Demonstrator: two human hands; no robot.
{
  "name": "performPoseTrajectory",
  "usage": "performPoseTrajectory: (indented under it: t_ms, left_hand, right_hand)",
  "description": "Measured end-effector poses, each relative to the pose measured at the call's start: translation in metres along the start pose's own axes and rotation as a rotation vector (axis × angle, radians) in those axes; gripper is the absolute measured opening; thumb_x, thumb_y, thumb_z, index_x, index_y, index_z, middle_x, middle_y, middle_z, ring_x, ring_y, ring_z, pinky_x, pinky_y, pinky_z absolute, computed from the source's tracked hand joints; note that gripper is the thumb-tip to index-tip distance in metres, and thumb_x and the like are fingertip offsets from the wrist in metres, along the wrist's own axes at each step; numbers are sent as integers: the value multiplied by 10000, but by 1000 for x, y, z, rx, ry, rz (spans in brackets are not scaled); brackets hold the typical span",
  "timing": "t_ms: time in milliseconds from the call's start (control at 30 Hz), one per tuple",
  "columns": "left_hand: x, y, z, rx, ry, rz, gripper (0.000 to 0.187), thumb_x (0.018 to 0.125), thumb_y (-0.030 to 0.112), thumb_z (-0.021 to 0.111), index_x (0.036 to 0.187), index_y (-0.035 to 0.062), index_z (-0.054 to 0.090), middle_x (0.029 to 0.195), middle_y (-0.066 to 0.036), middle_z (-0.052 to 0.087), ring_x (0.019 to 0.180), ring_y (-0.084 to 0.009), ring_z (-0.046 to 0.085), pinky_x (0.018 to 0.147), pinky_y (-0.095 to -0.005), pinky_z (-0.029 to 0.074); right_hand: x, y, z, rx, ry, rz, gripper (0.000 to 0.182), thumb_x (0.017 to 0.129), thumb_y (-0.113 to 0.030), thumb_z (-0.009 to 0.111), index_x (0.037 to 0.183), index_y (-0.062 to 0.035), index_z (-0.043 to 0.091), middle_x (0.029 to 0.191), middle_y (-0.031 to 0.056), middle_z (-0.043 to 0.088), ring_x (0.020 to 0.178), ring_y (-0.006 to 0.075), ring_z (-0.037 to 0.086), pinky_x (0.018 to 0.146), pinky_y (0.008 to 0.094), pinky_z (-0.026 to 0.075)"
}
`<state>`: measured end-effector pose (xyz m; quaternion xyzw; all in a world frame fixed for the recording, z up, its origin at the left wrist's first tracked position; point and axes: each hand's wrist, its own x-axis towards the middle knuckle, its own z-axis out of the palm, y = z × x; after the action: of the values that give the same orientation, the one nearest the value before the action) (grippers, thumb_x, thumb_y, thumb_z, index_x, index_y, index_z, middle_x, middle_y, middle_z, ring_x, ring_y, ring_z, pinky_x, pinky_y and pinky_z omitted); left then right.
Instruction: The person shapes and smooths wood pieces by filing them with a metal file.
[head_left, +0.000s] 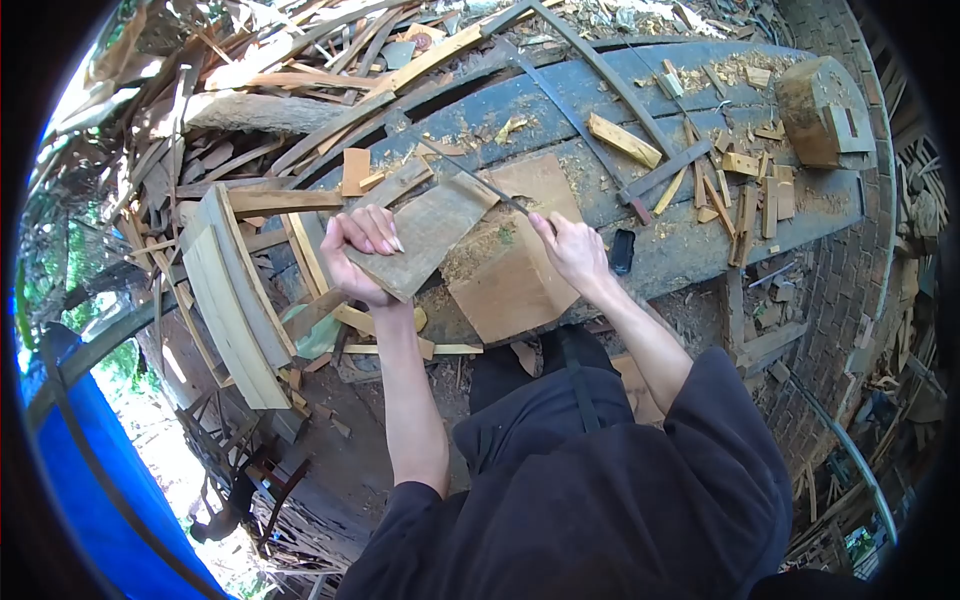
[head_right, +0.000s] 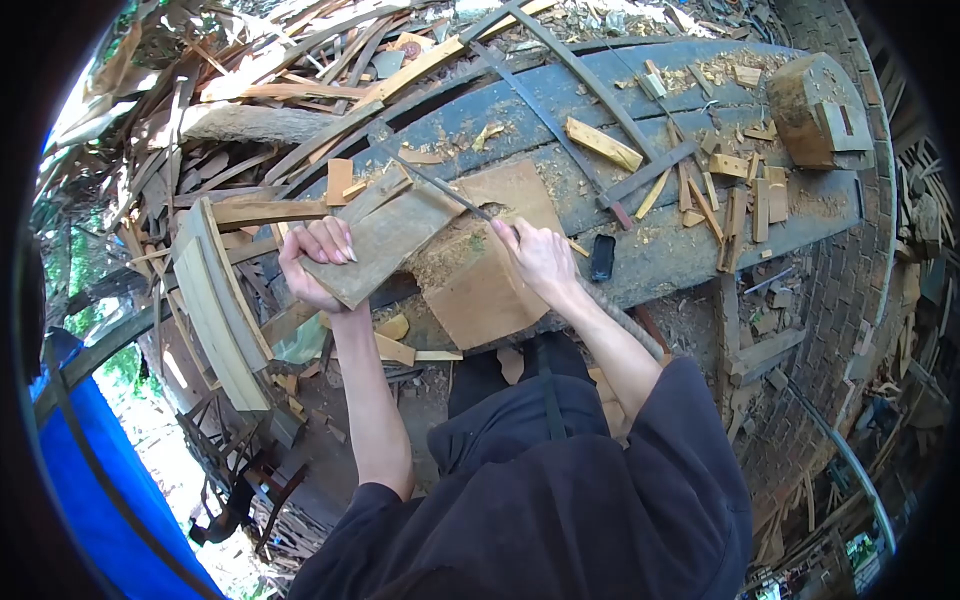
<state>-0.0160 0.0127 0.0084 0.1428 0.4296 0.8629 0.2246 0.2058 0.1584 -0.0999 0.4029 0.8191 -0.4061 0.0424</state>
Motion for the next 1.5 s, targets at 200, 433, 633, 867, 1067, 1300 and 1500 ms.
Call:
performPoseTrajectory:
  t_ms: [200, 433, 633, 867, 1067, 1300, 1500]
  left_hand:
    - [1, -2, 7, 11, 29, 6, 442, 1067, 251, 345, 646, 126, 389, 509, -57, 425, 496, -180, 381, 620, -325, 374]
    - [-1, -2, 6, 1, 19, -6, 445, 1073, 249, 325, 653, 127, 411, 516, -64, 451, 510, -192, 411, 646, -344, 390]
    - [-2, -3, 11, 20, 14, 12, 454, 1075, 254, 321, 649, 128, 412, 516, -63, 451, 514, -188, 411, 641, -346, 392]
    - [-4, -3, 8, 1, 42, -4, 457, 1076, 255, 323, 647, 125, 413, 521, -68, 455, 520, -192, 415, 650, -345, 393]
    - [-2, -3, 11, 25, 28, 6, 455, 1074, 253, 317, 647, 125, 409, 519, -68, 453, 515, -191, 406, 654, -352, 394]
    - [-2, -4, 18, 20, 42, 18, 456, 1071, 256, 317, 643, 128, 408, 512, -68, 451, 506, -185, 405, 646, -349, 395]
    - [-5, -2, 7, 9, 40, 31, 458, 1071, 253, 314, 644, 127, 420, 505, -67, 457, 498, -189, 410, 643, -345, 404]
  right_hand:
    - [-19, -19, 0, 258, 213, -159, 574, 1072, -544, 489, 848, -24, 584, 666, 251, 615, 682, 467, 645, 585, 521, 471]
    - [-6, -21, -11, -52, 59, -57, 575, 1059, -562, 497, 860, -38, 626, 678, 243, 649, 679, 458, 665, 589, 544, 501]
    - [-15, 2, 21, 219, 203, -94, 584, 1062, -557, 494, 817, -40, 615, 681, 244, 647, 682, 456, 664, 600, 538, 499]
    - [-11, -22, -7, 138, 164, -50, 626, 1055, -589, 477, 839, -25, 644, 695, 263, 657, 727, 480, 673, 663, 565, 510]
    - [-2, 20, 12, -25, 55, 49, 577, 1063, -539, 509, 812, -28, 603, 671, 246, 628, 686, 467, 657, 597, 521, 481]
    - [-21, 18, 30, 186, 173, -18, 572, 1066, -532, 499, 845, -13, 594, 698, 292, 624, 725, 507, 642, 629, 580, 466]
    - [-9, 10, 4, 33, 43, 79, 608, 1063, -568, 480, 846, -15, 606, 686, 278, 628, 698, 493, 642, 624, 582, 467]
